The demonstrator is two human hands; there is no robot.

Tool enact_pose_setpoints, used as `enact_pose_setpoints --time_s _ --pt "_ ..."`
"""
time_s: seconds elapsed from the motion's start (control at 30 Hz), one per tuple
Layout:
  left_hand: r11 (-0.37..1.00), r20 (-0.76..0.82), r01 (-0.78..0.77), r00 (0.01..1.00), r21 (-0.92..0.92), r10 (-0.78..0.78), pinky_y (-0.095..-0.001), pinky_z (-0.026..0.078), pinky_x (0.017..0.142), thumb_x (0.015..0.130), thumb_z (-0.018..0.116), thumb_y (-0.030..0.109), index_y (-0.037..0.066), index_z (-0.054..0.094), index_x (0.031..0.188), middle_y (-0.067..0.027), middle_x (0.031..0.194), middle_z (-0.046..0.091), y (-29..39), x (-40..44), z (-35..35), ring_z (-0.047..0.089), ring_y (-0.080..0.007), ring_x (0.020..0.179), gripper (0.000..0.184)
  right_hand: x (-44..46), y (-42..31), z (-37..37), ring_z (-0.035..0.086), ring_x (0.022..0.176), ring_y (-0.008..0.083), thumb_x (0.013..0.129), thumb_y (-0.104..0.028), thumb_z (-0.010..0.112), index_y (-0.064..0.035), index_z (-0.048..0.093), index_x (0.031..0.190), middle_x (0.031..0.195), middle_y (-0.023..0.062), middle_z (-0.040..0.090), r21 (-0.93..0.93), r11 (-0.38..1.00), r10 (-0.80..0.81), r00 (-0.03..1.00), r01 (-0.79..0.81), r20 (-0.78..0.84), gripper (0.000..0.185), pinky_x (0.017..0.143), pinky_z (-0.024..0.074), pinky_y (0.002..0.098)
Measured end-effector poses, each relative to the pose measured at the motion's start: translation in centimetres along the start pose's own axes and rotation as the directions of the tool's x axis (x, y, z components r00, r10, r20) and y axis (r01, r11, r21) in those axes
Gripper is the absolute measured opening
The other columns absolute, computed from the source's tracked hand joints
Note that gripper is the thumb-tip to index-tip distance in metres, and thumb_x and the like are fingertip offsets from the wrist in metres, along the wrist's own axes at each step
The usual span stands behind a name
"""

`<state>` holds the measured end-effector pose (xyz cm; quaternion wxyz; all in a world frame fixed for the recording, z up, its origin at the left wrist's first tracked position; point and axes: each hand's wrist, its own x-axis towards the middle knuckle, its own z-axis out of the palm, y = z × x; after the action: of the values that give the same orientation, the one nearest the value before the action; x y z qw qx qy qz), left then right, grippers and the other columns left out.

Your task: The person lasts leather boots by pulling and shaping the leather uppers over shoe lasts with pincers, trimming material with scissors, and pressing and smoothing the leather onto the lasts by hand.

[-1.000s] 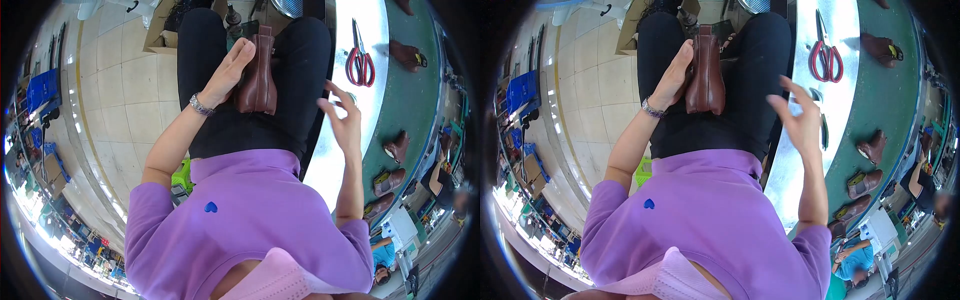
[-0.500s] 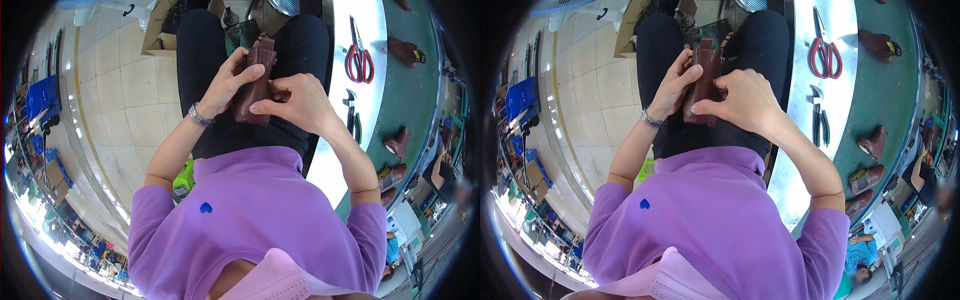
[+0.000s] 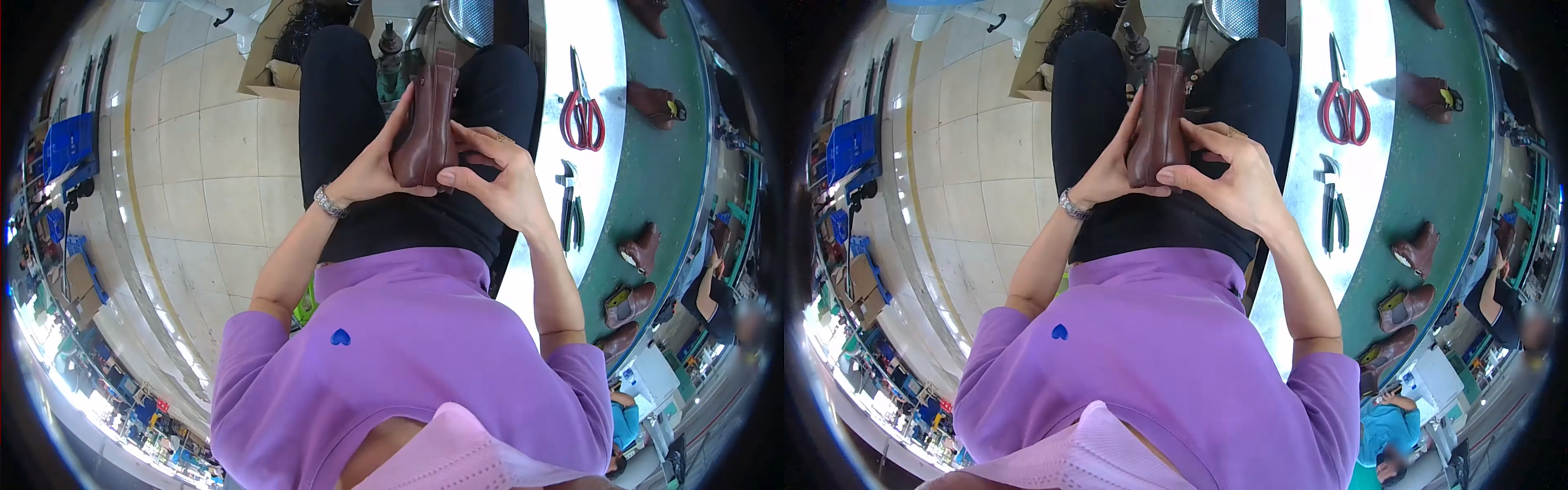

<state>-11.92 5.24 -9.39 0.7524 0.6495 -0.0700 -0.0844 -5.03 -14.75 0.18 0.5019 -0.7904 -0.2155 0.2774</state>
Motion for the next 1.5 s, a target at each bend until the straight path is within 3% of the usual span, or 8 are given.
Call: enact_pose_setpoints --time_s 0.2,0.37,0.6,1.03,1.17,1.27,1.43,1.5 --pt "0.977 -0.123 -0.183 0.973 0.111 0.196 -0.0389 0.028 0.117 0.059 0.094 0.015 0.012 0.000 0.157 -0.0136 0.161 0.017 5.1 2.9 -2.7 0.026 -0.0254 0.146 0.136 1.7 -2.8 -1.5 0.060 0.115 0.0289 0.068 -0.022 0.087 0.0018 0.056 0.133 0.129 0.0179 0.058 0.010 0.957 -0.291 0.956 0.291 -0.043 0.076 0.100 0.0464 0.0376" --pt "0.935 -0.179 -0.242 0.939 0.260 0.293 -0.0376 0.026 0.118 0.060 0.091 0.008 0.012 0.000 0.157 -0.0128 0.161 0.017 9.7 4.3 -5.7 0.024 -0.0237 0.147 0.133 5.1 -6.1 0.0 0.062 0.114 0.0339 0.068 -0.036 0.088 0.0053 0.054 0.132 0.128 0.0218 0.059 -0.171 0.837 -0.544 0.820 0.519 -0.176 0.083 0.096 0.0505 0.0381" --pt "0.964 -0.318 -0.167 0.921 0.205 0.227 -0.0387 0.029 0.117 0.066 0.085 0.000 0.016 -0.006 0.157 -0.0126 0.162 0.016 10.2 2.2 -7.5 0.023 -0.0244 0.147 0.130 8.3 -7.4 2.0 0.067 0.109 0.0271 0.070 -0.031 0.088 0.0064 0.058 0.128 0.119 0.0211 0.066 -0.247 0.721 -0.690 0.705 0.647 -0.164 0.075 0.094 0.0507 0.0330" --pt "0.894 -0.295 -0.219 0.891 0.391 0.347 -0.0384 0.039 0.110 0.060 0.090 0.004 0.015 0.001 0.158 -0.0135 0.153 0.034 10.5 1.5 -6.9 0.042 -0.0241 0.136 0.132 4.4 -7.7 -0.7 0.063 0.111 0.0261 0.076 -0.031 0.081 -0.0019 0.059 0.131 0.128 0.0171 0.062 -0.120 0.842 -0.535 0.841 0.525 -0.077 0.066 0.088 0.0511 0.0312" --pt "0.967 -0.479 -0.072 0.876 -0.246 -0.056 -0.0400 0.043 0.106 0.080 0.075 0.025 0.007 0.027 0.149 -0.0125 0.139 0.049 9.1 -0.6 -9.0 0.052 -0.0240 0.126 0.086 1.3 -11.0 -6.0 0.065 0.106 0.0321 0.087 -0.029 0.072 0.0044 0.067 0.116 0.123 0.0211 0.062 0.306 0.652 -0.744 0.662 0.694 0.084 0.045 0.089 0.0526 0.0376" --pt "0.876 -0.485 -0.002 0.834 -0.482 -0.265 -0.0403 0.046 0.104 0.095 0.060 0.045 0.004 0.041 0.142 -0.0118 0.132 0.056 10.3 0.9 -8.0 0.056 -0.0236 0.121 0.065 -0.3 -12.4 -5.6 0.066 0.101 0.0348 0.095 -0.046 0.053 0.0065 0.068 0.112 0.112 0.0335 0.062 0.628 0.351 -0.868 0.493 0.695 -0.060 0.057 0.081 0.0552 0.0361" --pt "0.870 -0.380 0.202 0.838 -0.449 -0.391 -0.0313 0.054 0.085 0.096 0.056 0.052 0.008 0.053 0.134 -0.0074 0.118 0.065 8.1 3.9 -8.4 0.064 -0.0152 0.101 0.058 2.0 -14.3 -6.5 0.065 0.095 0.0397 0.101 -0.059 0.027 0.0049 0.069 0.109 0.111 0.0442 0.054 0.542 -0.152 -0.966 -0.009 0.827 -0.257 0.077 0.081 0.0528 0.0359" --pt "0.873 -0.356 0.308 0.822 -0.377 -0.444 -0.0289 0.054 0.079 0.094 0.057 0.056 0.009 0.057 0.130 -0.0048 0.113 0.067 7.8 4.7 -8.2 0.063 -0.0113 0.096 0.059 1.3 -15.2 -6.6 0.061 0.095 0.0430 0.101 -0.059 0.027 0.0032 0.068 0.103 0.110 0.0450 0.051 0.522 -0.110 -0.947 0.069 0.846 -0.313 0.075 0.080 0.0522 0.0382"
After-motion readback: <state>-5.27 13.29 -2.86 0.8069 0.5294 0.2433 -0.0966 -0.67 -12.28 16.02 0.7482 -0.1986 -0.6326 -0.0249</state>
